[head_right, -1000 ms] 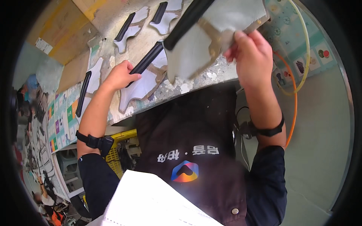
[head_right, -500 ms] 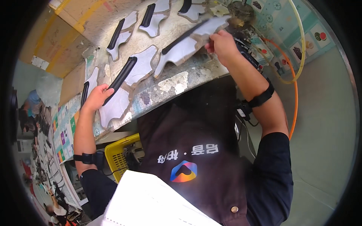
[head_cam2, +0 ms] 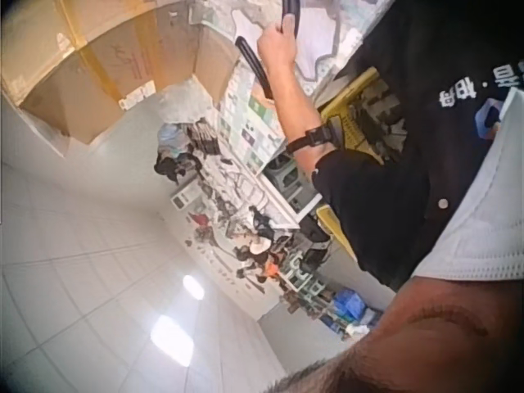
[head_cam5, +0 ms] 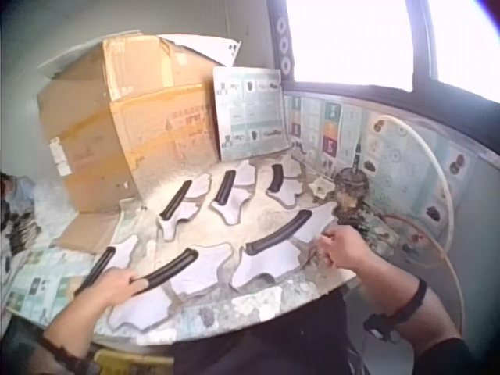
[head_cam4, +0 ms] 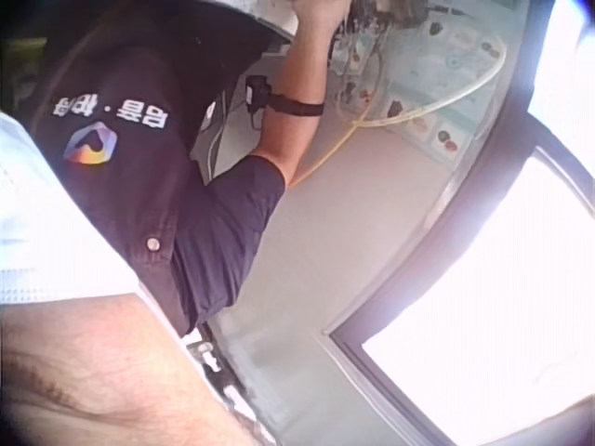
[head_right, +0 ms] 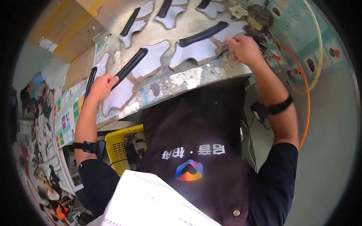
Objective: Apply a spray coating or adhesive to shoe components using a spray gun on a workbench.
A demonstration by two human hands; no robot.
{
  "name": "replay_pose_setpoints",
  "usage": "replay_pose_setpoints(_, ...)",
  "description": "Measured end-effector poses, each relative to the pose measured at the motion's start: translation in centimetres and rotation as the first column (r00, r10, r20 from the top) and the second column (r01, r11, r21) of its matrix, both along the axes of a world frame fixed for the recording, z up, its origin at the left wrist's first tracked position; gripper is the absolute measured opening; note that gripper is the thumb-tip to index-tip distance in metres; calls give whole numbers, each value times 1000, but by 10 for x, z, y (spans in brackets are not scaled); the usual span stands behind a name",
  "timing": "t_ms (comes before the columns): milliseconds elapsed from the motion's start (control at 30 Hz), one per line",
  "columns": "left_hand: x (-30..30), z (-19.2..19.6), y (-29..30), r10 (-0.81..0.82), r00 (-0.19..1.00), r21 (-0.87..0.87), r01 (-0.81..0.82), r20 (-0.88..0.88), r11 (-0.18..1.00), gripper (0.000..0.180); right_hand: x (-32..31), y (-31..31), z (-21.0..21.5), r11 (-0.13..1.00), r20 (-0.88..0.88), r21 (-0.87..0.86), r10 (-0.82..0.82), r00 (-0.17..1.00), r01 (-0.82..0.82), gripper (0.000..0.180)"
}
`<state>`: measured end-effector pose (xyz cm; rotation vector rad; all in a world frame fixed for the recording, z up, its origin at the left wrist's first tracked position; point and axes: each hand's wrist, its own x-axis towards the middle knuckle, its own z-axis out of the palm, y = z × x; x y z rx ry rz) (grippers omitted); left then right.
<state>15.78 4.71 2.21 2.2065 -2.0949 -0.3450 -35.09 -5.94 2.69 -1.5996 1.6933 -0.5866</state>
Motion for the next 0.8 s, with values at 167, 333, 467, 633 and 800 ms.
replay_pose_setpoints(167, 65, -23, 12, 139, 989, -372, -111, 49, 921, 47, -58, 20, -7, 831, -492, -530, -137, 860, -171, 41)
replay_pose_setpoints(333, 115, -40, 19, 424, 868, -371, -316, 260, 873, 58, -111, 38, -34, 837, -614, -476, -97, 783, -269, 43)
replay_pose_setpoints(467, 114, -45, 22, 356, 908, -556, -183, 221, 811, 53, -114, 32, -43, 780, -608, -524, -62, 791, -342, 56)
replay_pose_setpoints(633, 160, -22, 20, 475, 853, -458, -341, 217, 821, 56, -100, 43, -8, 806, -398, -572, -112, 911, -151, 51)
replay_pose_setpoints(800, 147, -9, 12, 400, 845, -537, -166, 356, 827, 57, -108, 77, 42, 979, 383, -161, -53, 922, 124, 25)
